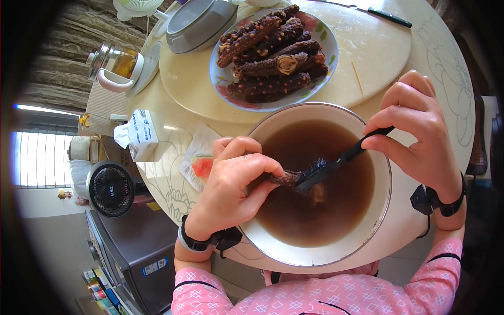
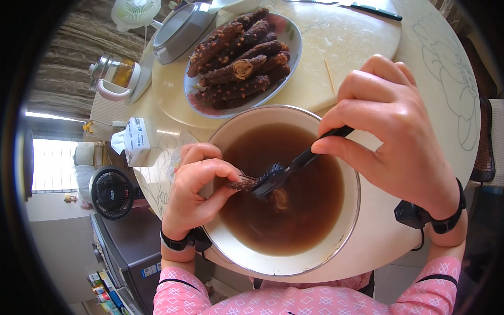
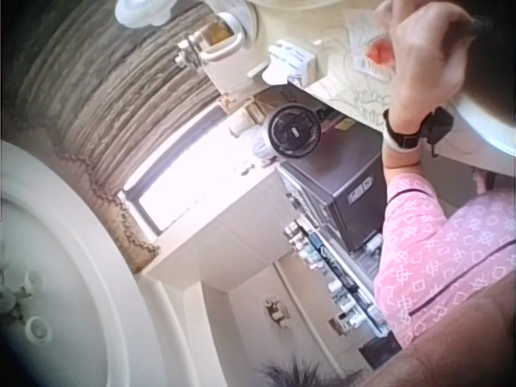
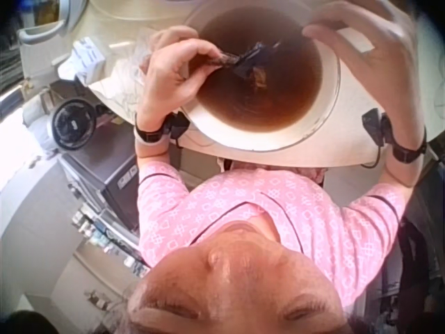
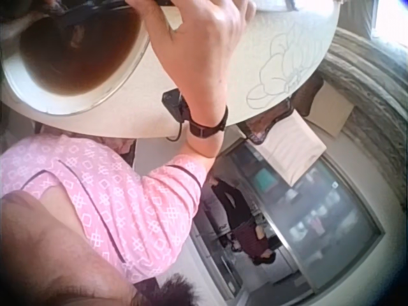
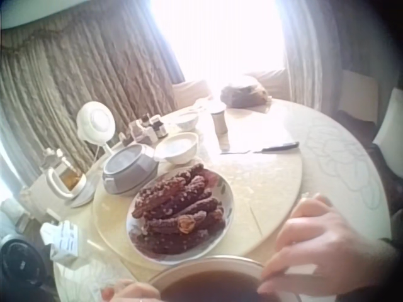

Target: The person cleans a sea cucumber by hand in a bowl of water, using a toothpick to scrape internal parts and a brush to scrub the outer surface.

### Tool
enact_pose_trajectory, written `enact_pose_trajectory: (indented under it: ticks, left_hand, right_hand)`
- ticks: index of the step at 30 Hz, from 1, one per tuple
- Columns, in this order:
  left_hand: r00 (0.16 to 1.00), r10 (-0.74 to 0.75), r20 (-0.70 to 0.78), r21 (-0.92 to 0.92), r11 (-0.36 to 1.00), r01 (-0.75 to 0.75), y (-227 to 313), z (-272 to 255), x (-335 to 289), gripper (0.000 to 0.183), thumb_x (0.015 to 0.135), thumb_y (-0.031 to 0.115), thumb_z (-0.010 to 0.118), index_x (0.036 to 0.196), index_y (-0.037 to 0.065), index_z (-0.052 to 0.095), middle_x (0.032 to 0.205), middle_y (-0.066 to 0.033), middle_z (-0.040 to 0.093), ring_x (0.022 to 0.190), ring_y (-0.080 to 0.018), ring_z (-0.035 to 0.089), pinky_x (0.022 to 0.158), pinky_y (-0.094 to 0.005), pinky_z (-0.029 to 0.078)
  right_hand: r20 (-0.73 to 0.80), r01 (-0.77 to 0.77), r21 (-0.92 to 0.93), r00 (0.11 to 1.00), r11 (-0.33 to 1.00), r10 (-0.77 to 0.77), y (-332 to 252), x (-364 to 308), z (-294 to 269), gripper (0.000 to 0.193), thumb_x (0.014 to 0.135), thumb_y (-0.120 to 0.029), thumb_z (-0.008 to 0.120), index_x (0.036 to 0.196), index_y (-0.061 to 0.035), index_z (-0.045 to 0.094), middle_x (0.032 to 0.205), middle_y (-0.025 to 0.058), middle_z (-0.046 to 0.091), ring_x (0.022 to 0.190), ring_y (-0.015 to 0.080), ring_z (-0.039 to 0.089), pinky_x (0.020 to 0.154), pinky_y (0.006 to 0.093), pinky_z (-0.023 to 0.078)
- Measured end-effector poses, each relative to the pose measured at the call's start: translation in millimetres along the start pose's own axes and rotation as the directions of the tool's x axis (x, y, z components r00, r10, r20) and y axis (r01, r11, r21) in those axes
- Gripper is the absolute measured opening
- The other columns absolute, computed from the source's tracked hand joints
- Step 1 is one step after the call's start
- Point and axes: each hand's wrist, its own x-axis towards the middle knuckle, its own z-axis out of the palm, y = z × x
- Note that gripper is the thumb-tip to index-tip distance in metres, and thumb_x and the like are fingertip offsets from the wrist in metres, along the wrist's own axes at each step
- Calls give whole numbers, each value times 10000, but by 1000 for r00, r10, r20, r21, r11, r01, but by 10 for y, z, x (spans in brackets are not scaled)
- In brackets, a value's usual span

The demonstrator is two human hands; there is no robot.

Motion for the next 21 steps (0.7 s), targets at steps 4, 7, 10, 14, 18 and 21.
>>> enact_pose_trajectory:
  ticks: [4,7,10,14,18,21]
  left_hand:
    - [999,43,5,3,999,-43,-22,8,6,292,697,-12,803,942,119,716,833,4,683,949,-228,584,937,-402,330]
    - [1000,23,11,-30,999,-23,-5,-1,18,268,704,7,819,930,122,732,804,9,658,931,-217,576,933,-402,320]
    - [1000,-25,16,-75,997,26,11,-22,4,248,707,29,835,918,128,751,790,16,637,919,-203,569,929,-401,309]
    - [999,-27,37,-111,993,31,-24,-43,-1,244,702,49,849,914,132,762,795,22,631,924,-194,566,926,-412,303]
    - [998,-4,62,-119,993,11,-25,-65,3,241,706,58,849,917,134,761,804,22,652,936,-199,565,929,-426,305]
    - [997,18,75,-118,993,-9,-43,-61,6,241,711,64,845,923,142,760,812,28,676,945,-206,563,931,-441,306]
  right_hand:
    - [4,4,7,1000,1000,-4,6,4,6,262,656,-256,893,805,-97,748,799,13,546,851,234,491,784,369,397]
    - [6,11,14,1000,1000,-11,-39,9,24,263,660,-260,893,810,-101,747,800,11,547,848,235,491,780,368,396]
    - [-15,43,16,999,999,-43,-58,12,60,266,669,-266,893,819,-104,746,800,10,547,844,236,490,773,366,394]
    - [-44,75,21,996,997,-74,-52,-2,110,263,679,-266,892,829,-107,746,801,8,549,841,236,486,763,363,393]
    - [-56,49,93,997,994,-44,-40,-5,158,253,679,-248,893,837,-110,751,803,8,553,837,235,484,761,367,393]
    - [-75,81,130,995,988,-72,-26,1,186,261,666,-236,898,849,-112,759,804,10,555,835,235,483,746,357,393]
